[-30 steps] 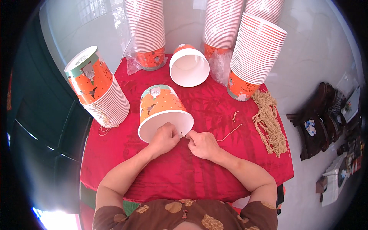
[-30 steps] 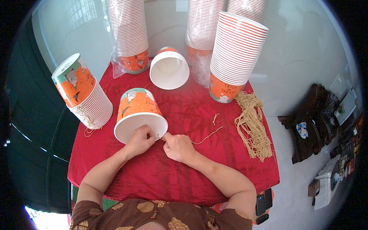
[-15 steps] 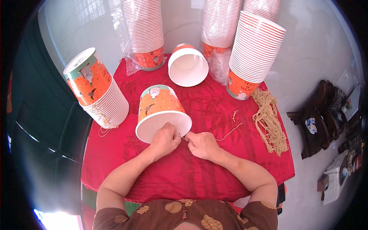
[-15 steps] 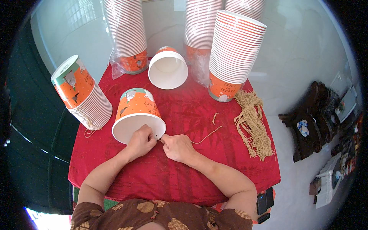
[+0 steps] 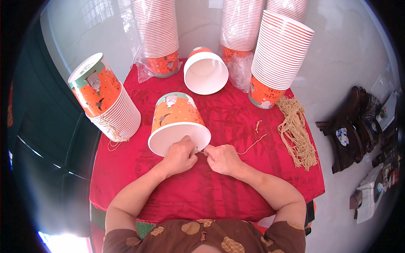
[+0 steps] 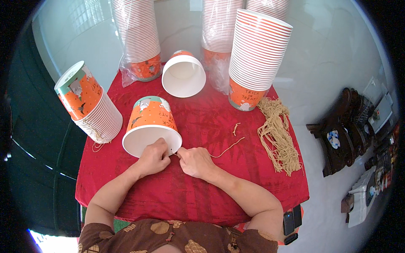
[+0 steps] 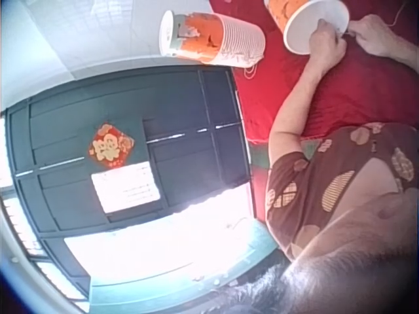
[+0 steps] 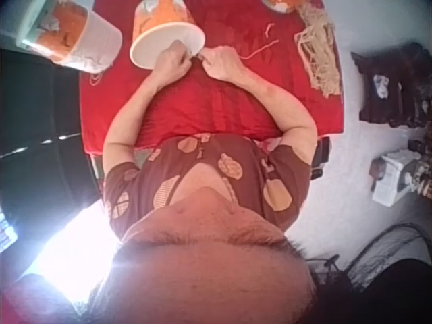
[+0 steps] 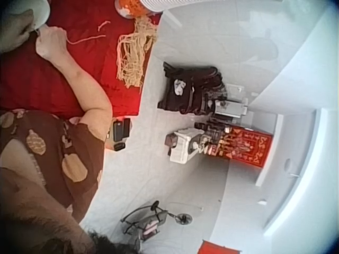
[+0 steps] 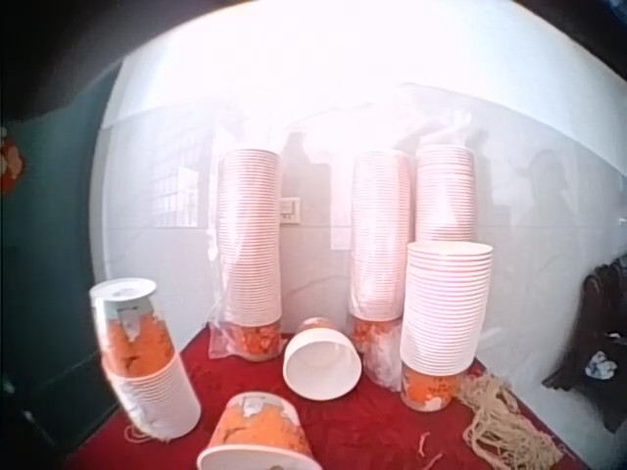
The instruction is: Thread and tie strings through pre-punched holes in paper buckets to create handles.
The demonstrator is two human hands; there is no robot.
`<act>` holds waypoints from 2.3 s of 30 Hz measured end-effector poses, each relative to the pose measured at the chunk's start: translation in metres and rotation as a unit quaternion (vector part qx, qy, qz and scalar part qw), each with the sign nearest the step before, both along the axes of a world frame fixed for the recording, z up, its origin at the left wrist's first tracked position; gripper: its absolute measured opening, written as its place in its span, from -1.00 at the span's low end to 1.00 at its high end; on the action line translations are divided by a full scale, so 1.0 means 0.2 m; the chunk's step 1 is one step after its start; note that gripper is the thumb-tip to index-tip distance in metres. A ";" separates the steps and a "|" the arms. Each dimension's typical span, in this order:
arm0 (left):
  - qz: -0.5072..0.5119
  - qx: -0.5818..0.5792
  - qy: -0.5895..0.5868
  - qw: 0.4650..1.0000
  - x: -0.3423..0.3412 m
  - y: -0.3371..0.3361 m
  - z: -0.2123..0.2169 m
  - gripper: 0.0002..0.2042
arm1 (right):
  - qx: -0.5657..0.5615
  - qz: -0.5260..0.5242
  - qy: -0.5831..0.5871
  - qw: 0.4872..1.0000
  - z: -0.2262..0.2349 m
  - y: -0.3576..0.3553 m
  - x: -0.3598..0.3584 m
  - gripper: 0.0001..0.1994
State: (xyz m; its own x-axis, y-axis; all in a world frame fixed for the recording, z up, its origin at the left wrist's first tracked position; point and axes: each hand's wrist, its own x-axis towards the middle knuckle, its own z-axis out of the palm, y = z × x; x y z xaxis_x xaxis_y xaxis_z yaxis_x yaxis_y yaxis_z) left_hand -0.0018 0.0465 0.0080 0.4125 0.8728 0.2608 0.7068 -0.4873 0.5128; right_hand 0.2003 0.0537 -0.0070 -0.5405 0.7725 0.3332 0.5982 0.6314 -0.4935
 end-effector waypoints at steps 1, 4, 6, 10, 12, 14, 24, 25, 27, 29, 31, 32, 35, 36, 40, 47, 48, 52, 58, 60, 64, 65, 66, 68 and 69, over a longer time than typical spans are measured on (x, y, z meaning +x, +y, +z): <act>0.000 0.000 0.000 1.000 -0.01 0.00 0.01 -0.91 | -0.002 -0.001 0.002 1.000 0.00 0.00 0.00 -0.90; -0.024 -0.032 -0.008 0.999 -0.02 0.00 0.02 -0.93 | -0.006 -0.005 0.004 1.000 0.00 0.00 0.00 -0.89; -0.030 -0.047 0.012 0.998 -0.02 0.00 0.03 -0.94 | -0.007 -0.008 0.004 1.000 0.00 0.00 0.00 -0.89; -0.042 -0.042 0.016 0.998 -0.02 -0.01 0.05 -0.95 | -0.014 -0.014 0.004 1.000 0.00 0.00 -0.01 -0.88; -0.045 -0.037 0.026 0.998 -0.02 -0.01 0.05 -0.95 | -0.015 -0.016 0.004 1.000 0.00 0.00 -0.01 -0.88; -0.043 -0.033 0.024 0.998 -0.01 -0.01 0.04 -0.95 | -0.016 -0.018 -0.002 1.000 0.01 0.00 -0.01 -0.88; 0.040 -0.041 -0.028 0.998 -0.01 0.01 -0.02 -0.91 | -0.006 -0.016 0.010 1.000 0.00 -0.01 -0.01 -0.90; 0.040 -0.041 -0.027 0.998 0.00 0.01 -0.01 -0.91 | -0.001 -0.014 0.010 1.000 0.00 -0.01 0.00 -0.91; 0.051 -0.045 -0.032 0.997 0.01 0.01 0.00 -0.91 | 0.003 -0.012 0.009 1.000 0.00 0.00 0.00 -0.91; 0.055 -0.040 -0.031 0.997 0.01 0.02 0.00 -0.90 | 0.008 -0.005 0.010 1.000 0.00 0.00 0.00 -0.93; 0.060 -0.036 -0.030 0.997 0.02 0.02 -0.01 -0.90 | -0.009 -0.002 -0.001 1.000 0.02 0.00 0.00 -0.92; 0.062 -0.033 -0.025 0.997 0.02 0.02 0.00 -0.89 | -0.024 0.001 -0.011 1.000 0.02 0.00 0.00 -0.90; 0.066 -0.026 -0.013 0.997 0.02 0.03 -0.02 -0.87 | -0.024 0.009 -0.003 1.000 0.02 0.01 0.00 -0.91; 0.067 -0.023 -0.006 0.997 0.02 0.03 -0.02 -0.86 | -0.024 0.008 -0.003 1.000 0.02 0.01 0.00 -0.91; 0.068 -0.034 -0.001 0.997 0.03 0.03 -0.02 -0.85 | -0.022 0.019 -0.002 1.000 0.02 0.01 0.01 -0.90; 0.085 -0.013 0.018 0.996 0.03 0.03 -0.03 -0.86 | -0.016 0.017 -0.027 0.999 0.03 0.01 0.00 -0.90; 0.086 0.000 0.015 0.996 0.04 0.03 -0.04 -0.88 | -0.012 0.017 -0.028 0.999 0.02 0.01 0.00 -0.90; 0.086 0.000 0.020 0.996 0.03 0.02 -0.03 -0.89 | -0.046 -0.006 0.008 0.999 0.02 0.02 0.00 -0.86; 0.056 -0.011 0.022 0.998 0.02 0.00 -0.02 -0.85 | -0.132 -0.042 0.083 0.987 0.04 0.08 -0.02 -0.73; 0.038 -0.013 0.028 0.999 0.03 -0.02 0.00 -0.85 | -0.124 -0.044 0.083 0.988 0.03 0.10 -0.03 -0.72; -0.015 -0.031 0.010 0.999 0.01 -0.12 0.08 -0.81 | -0.029 -0.068 0.046 0.996 0.14 0.08 -0.04 -0.69; -0.037 -0.037 -0.003 0.999 0.00 -0.17 0.13 -0.80 | 0.027 -0.095 0.039 0.994 0.18 0.07 -0.04 -0.69; -0.075 -0.003 -0.016 0.997 -0.02 -0.22 0.17 -0.77 | 0.085 -0.100 0.033 0.991 0.22 0.07 -0.04 -0.71; -0.083 -0.010 -0.019 0.996 -0.06 -0.33 0.29 -0.76 | 0.218 -0.102 0.016 0.970 0.33 0.05 0.00 -0.77; -0.090 -0.016 -0.021 0.996 -0.08 -0.39 0.37 -0.76 | 0.220 -0.100 0.017 0.970 0.38 0.03 0.00 -0.77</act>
